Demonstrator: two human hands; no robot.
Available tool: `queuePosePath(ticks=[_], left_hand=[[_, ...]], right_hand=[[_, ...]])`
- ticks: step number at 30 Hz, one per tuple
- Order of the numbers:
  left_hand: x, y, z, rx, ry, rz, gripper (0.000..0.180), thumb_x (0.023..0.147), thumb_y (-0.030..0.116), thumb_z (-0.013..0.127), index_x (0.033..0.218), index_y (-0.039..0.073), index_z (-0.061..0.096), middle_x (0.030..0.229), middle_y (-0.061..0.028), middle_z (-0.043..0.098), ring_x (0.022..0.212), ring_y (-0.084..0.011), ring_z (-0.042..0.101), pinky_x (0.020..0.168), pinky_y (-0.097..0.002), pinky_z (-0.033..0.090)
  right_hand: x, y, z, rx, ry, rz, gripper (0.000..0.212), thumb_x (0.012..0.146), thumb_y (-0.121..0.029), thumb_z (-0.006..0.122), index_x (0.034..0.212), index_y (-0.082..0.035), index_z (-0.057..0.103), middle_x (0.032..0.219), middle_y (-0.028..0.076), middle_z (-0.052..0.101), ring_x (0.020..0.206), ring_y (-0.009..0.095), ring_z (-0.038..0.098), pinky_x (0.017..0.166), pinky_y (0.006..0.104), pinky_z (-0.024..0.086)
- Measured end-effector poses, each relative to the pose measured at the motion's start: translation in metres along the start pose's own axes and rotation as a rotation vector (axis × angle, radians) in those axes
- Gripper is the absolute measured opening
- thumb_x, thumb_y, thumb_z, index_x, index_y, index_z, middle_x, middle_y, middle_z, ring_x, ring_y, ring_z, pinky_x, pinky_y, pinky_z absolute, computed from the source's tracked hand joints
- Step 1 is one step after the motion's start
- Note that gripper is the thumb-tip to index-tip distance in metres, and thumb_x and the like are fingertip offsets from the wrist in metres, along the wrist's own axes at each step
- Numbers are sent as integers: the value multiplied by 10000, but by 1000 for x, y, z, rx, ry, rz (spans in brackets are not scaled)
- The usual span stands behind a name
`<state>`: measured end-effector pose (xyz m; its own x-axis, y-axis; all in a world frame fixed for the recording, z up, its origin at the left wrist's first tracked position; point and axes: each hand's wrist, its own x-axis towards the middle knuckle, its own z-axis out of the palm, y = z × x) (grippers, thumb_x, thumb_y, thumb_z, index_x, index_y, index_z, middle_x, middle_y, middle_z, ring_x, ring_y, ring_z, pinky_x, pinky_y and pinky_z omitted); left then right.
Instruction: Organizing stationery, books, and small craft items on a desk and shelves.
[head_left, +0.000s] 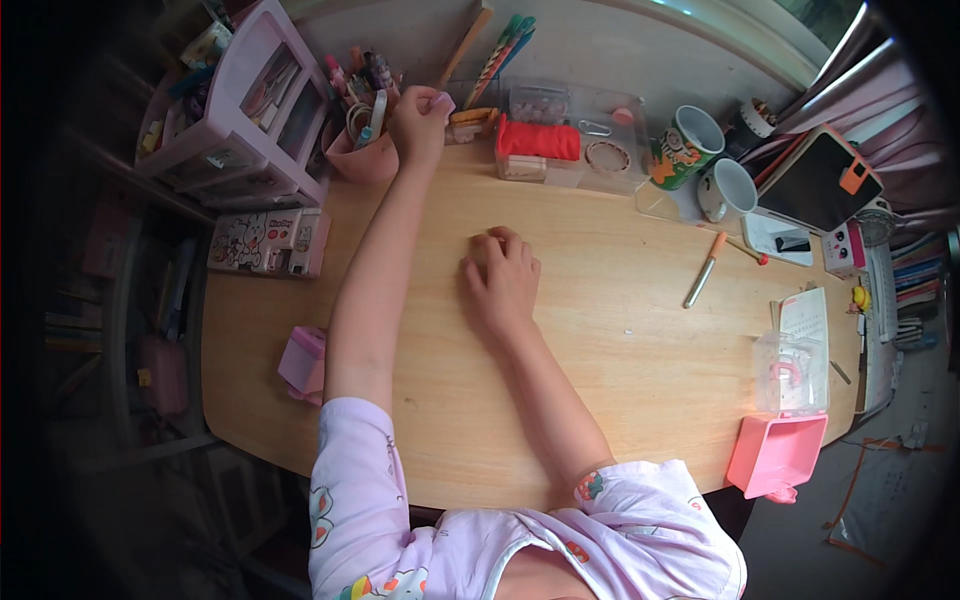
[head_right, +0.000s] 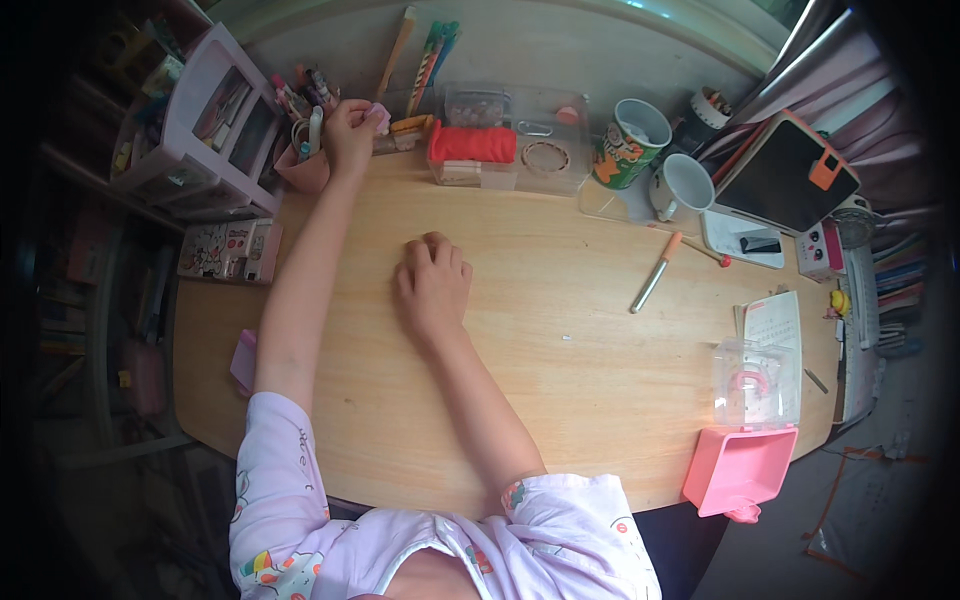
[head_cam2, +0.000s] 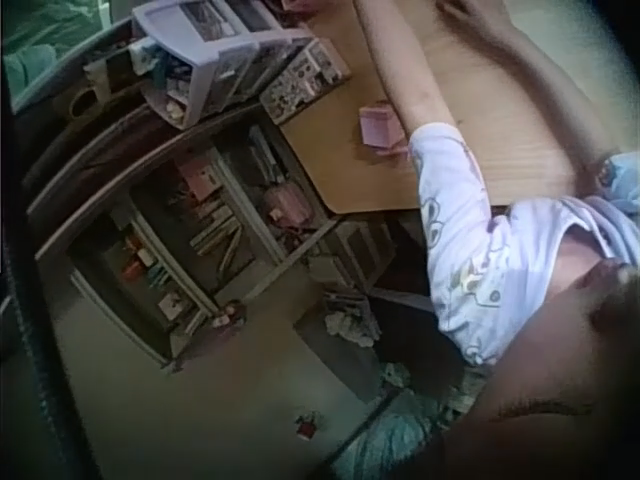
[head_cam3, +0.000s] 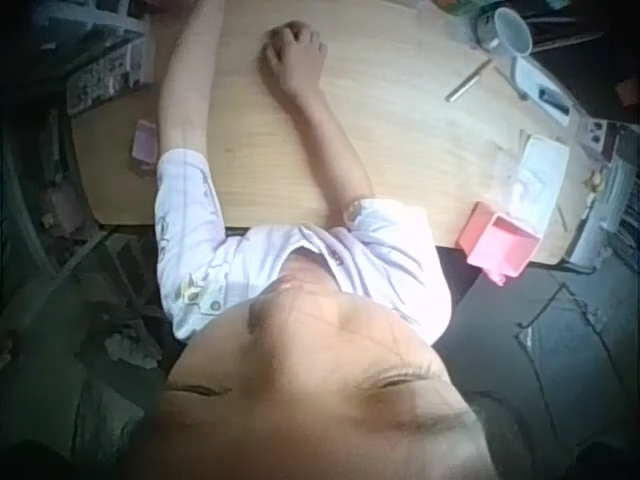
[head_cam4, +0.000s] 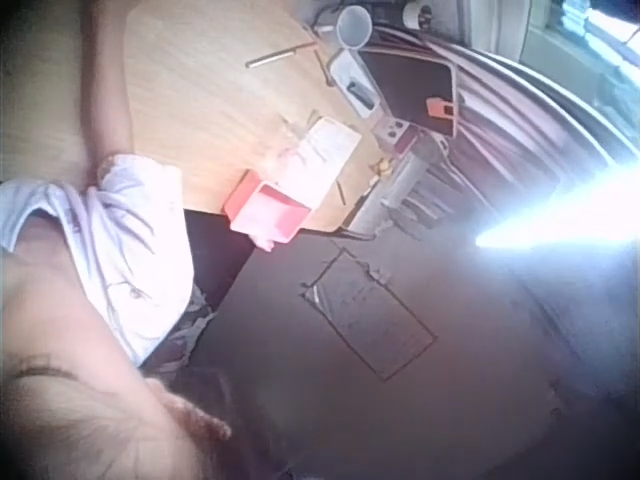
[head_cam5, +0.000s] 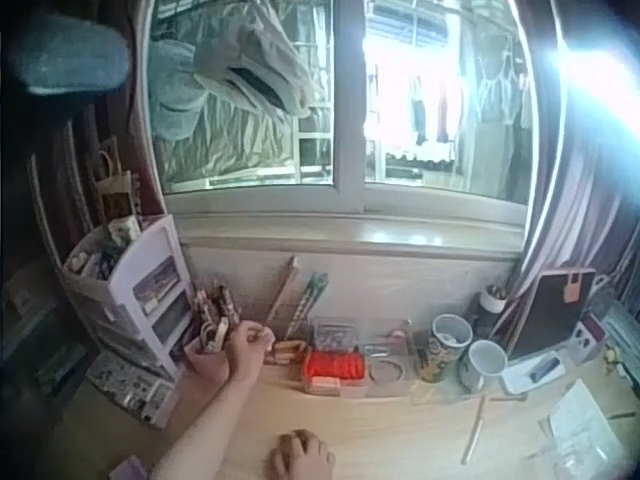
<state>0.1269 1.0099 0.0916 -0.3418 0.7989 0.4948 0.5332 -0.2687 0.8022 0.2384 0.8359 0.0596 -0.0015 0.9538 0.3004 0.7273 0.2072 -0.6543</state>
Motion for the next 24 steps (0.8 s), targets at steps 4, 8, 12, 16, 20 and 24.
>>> queuePosePath(ticks=[4, 8, 12, 16, 20, 24], left_hand=[[2, -16, 28, -288, 59, -371, 164, 647, 29, 622, 764, -36, 527, 725, -86, 564, 608, -142, 546, 544, -217, 436], [7, -45, 36, -166, 123, -358, 114, 612, 55, 615, 676, -18, 556, 648, -97, 571, 601, -160, 556, 555, -242, 432], [-5, -15, 37, 119, 58, -267, 163, 573, 148, 610, 619, -5, 579, 624, -119, 580, 625, -206, 573, 597, -292, 437], [9, -38, 25, 56, -57, -293, 221, 582, 222, 623, 626, 9, 581, 632, -115, 581, 637, -225, 572, 617, -305, 437], [10, -38, 21, 167, 37, -188, 269, 613, 257, 620, 688, 0, 595, 687, -133, 590, 676, -244, 573, 637, -303, 434], [10, -24, 20, 286, -188, -258, 292, 647, 258, 588, 731, -21, 599, 735, -162, 588, 724, -268, 571, 663, -308, 431]], right_hand=[[4, 7, 3, 82, 6, 27, 201, 699, -152, 494, 881, -67, 508, 972, 75, 454, 915, 224, 411, 773, 339, 300], [5, 6, 7, 135, 35, 13, 167, 706, -159, 497, 845, -71, 528, 905, 59, 489, 865, 208, 438, 737, 330, 310], [7, 17, 4, 123, 47, 24, 159, 705, -166, 502, 828, -72, 535, 859, 60, 506, 834, 207, 450, 712, 328, 311], [4, 10, 9, 139, 54, -6, 145, 705, -169, 503, 812, -79, 541, 837, 57, 515, 815, 206, 458, 699, 327, 310], [3, 9, 6, 145, 45, 0, 131, 705, -167, 502, 798, -86, 544, 827, 49, 519, 809, 202, 462, 697, 324, 310], [2, 12, 8, 137, 52, -9, 121, 706, -167, 502, 784, -85, 545, 818, 48, 522, 807, 198, 463, 696, 324, 310]])
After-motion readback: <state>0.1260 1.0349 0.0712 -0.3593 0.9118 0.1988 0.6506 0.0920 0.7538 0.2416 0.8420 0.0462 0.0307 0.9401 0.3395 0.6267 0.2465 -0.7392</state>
